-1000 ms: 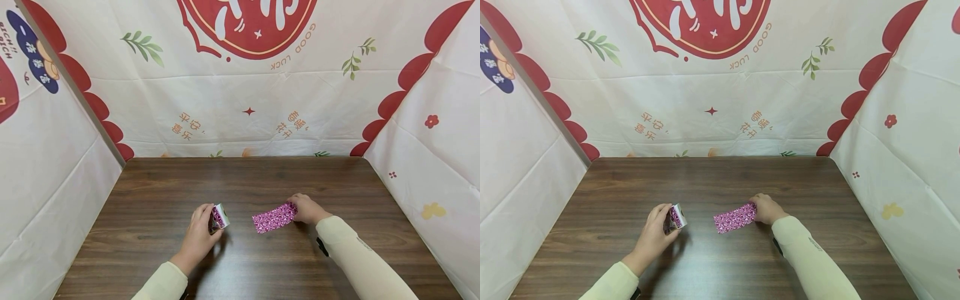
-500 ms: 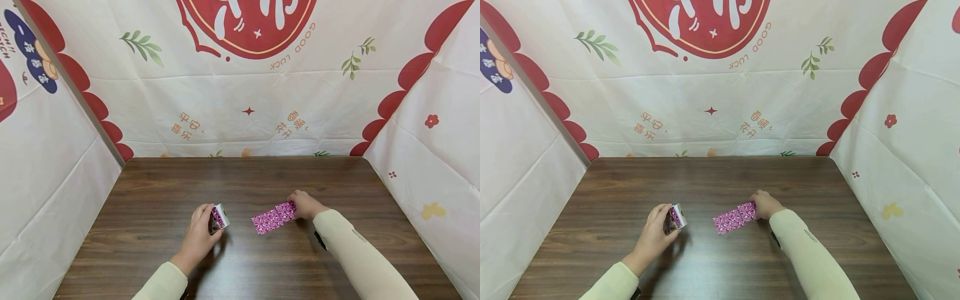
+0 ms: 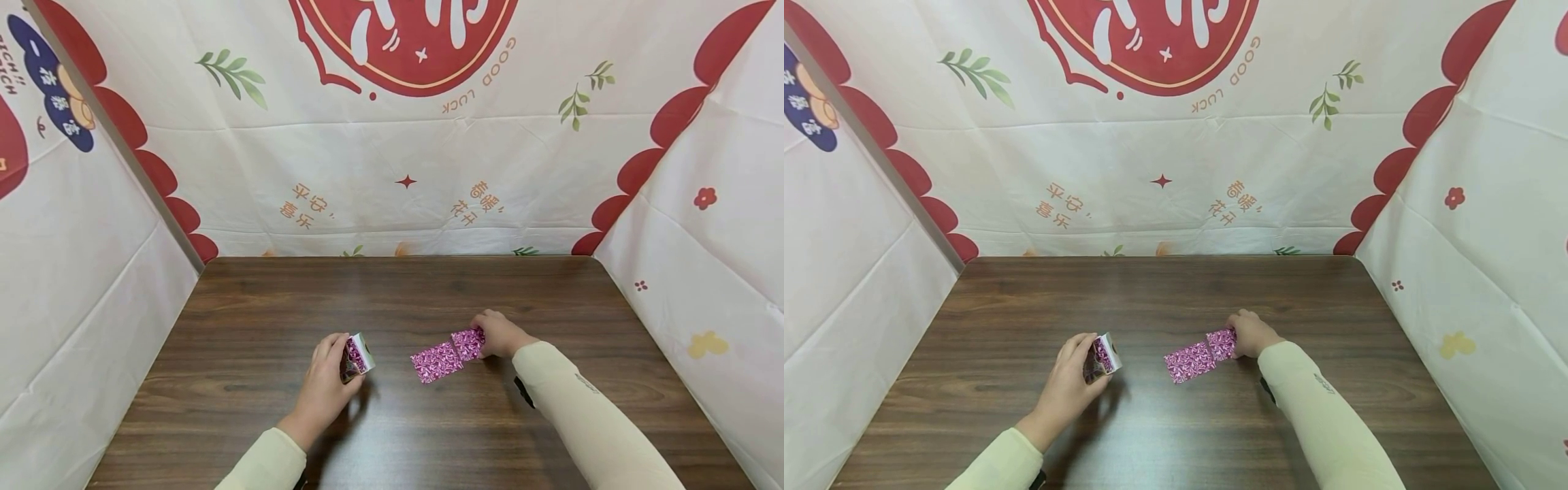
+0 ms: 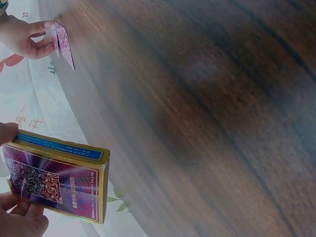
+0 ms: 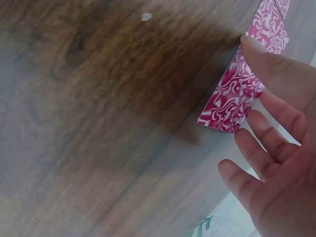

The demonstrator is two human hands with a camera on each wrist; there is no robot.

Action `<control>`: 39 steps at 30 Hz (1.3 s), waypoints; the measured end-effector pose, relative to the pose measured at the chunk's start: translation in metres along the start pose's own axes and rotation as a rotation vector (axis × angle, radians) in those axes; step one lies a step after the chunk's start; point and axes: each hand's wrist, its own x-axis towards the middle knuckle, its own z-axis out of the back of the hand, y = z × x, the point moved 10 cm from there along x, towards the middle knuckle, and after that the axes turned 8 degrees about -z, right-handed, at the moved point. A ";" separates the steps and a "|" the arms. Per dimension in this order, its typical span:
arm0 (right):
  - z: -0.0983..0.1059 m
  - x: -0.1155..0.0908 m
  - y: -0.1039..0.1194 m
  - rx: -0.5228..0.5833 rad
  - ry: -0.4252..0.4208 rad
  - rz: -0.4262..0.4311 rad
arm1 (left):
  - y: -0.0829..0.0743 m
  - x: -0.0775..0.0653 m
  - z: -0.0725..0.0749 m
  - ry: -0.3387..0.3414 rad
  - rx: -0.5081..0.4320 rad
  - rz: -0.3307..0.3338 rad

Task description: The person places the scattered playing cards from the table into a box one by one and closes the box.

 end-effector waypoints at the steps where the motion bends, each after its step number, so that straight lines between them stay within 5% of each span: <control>1: 0.001 -0.001 -0.001 0.004 -0.009 0.003 | 0.000 0.000 0.000 -0.002 0.002 -0.003; 25: 0.017 -0.009 -0.008 0.073 -0.151 -0.034 | 0.000 0.000 0.000 0.004 0.009 0.009; 34: 0.026 -0.014 -0.005 0.037 -0.132 -0.017 | 0.000 0.000 0.003 -0.007 0.007 0.004; 39: 0.025 -0.018 -0.004 0.132 -0.073 -0.024 | 0.000 0.000 0.004 -0.012 0.009 0.002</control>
